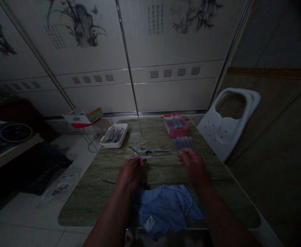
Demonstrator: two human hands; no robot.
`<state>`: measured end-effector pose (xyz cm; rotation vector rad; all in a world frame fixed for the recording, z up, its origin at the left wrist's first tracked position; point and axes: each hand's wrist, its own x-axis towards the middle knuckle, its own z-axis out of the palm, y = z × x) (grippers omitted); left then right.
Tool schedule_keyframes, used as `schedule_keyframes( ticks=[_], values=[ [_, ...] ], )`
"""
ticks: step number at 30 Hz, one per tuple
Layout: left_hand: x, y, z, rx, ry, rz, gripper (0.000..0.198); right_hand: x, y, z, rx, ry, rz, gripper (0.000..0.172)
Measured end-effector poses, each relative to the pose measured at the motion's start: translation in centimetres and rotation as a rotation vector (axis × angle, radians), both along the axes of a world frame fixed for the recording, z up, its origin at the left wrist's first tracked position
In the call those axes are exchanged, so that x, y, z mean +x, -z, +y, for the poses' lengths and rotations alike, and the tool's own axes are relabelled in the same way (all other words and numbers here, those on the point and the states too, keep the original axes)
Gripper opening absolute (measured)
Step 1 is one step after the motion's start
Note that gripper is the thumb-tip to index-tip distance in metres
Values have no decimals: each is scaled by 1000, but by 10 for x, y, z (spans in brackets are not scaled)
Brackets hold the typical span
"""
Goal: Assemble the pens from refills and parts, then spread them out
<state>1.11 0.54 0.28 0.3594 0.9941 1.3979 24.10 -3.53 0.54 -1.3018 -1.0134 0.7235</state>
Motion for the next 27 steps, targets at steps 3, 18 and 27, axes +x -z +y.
schedule_keyframes(
  ticks=[3, 18, 27],
  values=[
    [3, 1, -2, -17, 29, -1, 17, 1, 0, 1, 13, 25, 44, 24],
    [14, -15, -30, 74, 600, 286, 26, 14, -2, 9, 122, 95, 366, 30],
    [25, -21, -39, 181, 797, 415, 32, 0, -6, 3, 78, -86, 172, 31]
  ],
)
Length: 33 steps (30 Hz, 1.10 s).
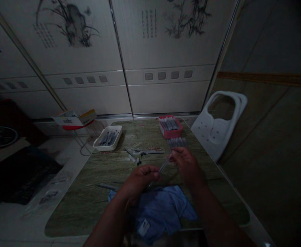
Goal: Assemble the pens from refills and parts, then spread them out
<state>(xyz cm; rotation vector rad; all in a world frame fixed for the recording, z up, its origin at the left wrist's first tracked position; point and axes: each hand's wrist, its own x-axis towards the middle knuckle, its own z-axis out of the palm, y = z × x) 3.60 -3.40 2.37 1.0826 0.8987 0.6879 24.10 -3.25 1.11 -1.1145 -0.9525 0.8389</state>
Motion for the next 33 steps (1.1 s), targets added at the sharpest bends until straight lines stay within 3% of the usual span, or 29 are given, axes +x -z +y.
schedule_keyframes(
  ticks=[5, 10, 15, 19, 22, 25, 28, 33],
  values=[
    [1, 6, 1, -73, -67, -33, 35, -8, -5, -6, -8, -122, -253, 27],
    [2, 7, 4, -65, -132, -73, 35, -12, -3, -6, -76, -164, -183, 37],
    [13, 11, 2, 15, -188, -155, 30, -22, -2, -11, -69, -387, -252, 30],
    [16, 17, 6, 14, -199, -141, 33, -25, -4, -14, -68, -296, -230, 30],
    [1, 22, 22, 134, -299, 1, 35, -19, -3, -13, -66, -181, -262, 31],
    [-27, 26, 43, 359, -491, 233, 28, -10, 3, -10, -23, -86, -426, 33],
    [-54, 29, 58, 497, -583, 431, 26, -5, 11, -7, 32, -24, -597, 34],
    [-68, 32, 60, 640, -419, 792, 27, -7, 17, -6, 104, -36, -711, 36]
  ],
)
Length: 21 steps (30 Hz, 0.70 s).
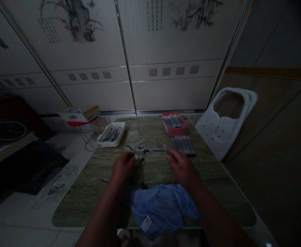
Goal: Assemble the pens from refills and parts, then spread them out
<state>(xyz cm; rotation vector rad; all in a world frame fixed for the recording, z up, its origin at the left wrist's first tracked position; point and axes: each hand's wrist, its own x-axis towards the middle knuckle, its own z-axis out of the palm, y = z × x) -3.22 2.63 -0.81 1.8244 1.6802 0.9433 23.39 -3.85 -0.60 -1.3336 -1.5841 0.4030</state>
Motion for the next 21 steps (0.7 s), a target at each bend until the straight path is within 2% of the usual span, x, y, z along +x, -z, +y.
schedule_keyframes(
  ticks=[3, 6, 8, 11, 17, 19, 21],
  values=[
    [10, 1, -4, 59, 102, 264, 29, -1, 0, 0, -43, 14, 15, 35],
    [23, 0, -8, 128, 137, 480, 35, -1, -1, 0, -55, 19, 21, 31],
    [29, -2, -10, 163, 128, 570, 39, -1, -1, 0, -44, 12, 14, 30],
    [34, -4, -13, 185, 131, 642, 34, 0, -1, -1, -39, -2, 12, 30],
    [36, -3, -15, 187, 161, 585, 21, 0, 0, 0, -35, -37, -3, 31],
    [36, -1, -13, 187, 162, 480, 18, 1, 0, 0, -24, -56, -10, 31],
    [37, 0, -11, 172, 169, 271, 18, 1, 0, 0, -6, -81, -17, 32]
  ],
)
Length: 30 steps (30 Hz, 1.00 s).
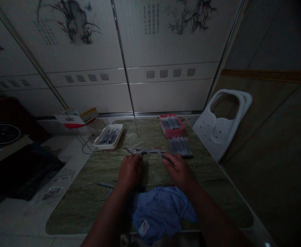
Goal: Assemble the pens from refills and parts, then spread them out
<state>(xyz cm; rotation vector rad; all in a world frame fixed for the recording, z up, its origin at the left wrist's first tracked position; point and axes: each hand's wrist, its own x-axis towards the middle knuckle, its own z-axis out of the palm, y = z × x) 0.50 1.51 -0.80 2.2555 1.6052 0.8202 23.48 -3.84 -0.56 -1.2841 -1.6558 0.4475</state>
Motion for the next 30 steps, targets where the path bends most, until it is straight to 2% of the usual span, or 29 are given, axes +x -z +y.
schedule_keyframes(
  ticks=[2, 7, 10, 16, 30],
  values=[
    [2, -1, 1, -80, 15, -280, 20, 0, -1, 0, 14, -25, -8, 33],
    [9, -12, -6, -409, 24, -957, 28, -3, -3, -2, 39, -76, -53, 31],
    [14, -18, -12, -527, 9, -1209, 32, -5, -3, -3, 33, -99, -88, 29],
    [15, -22, -18, -596, 6, -1286, 33, -7, -5, -5, 25, -136, -102, 27],
    [17, -13, -18, -534, 25, -1161, 31, -10, -6, -5, 38, -150, -209, 26]
  ],
)
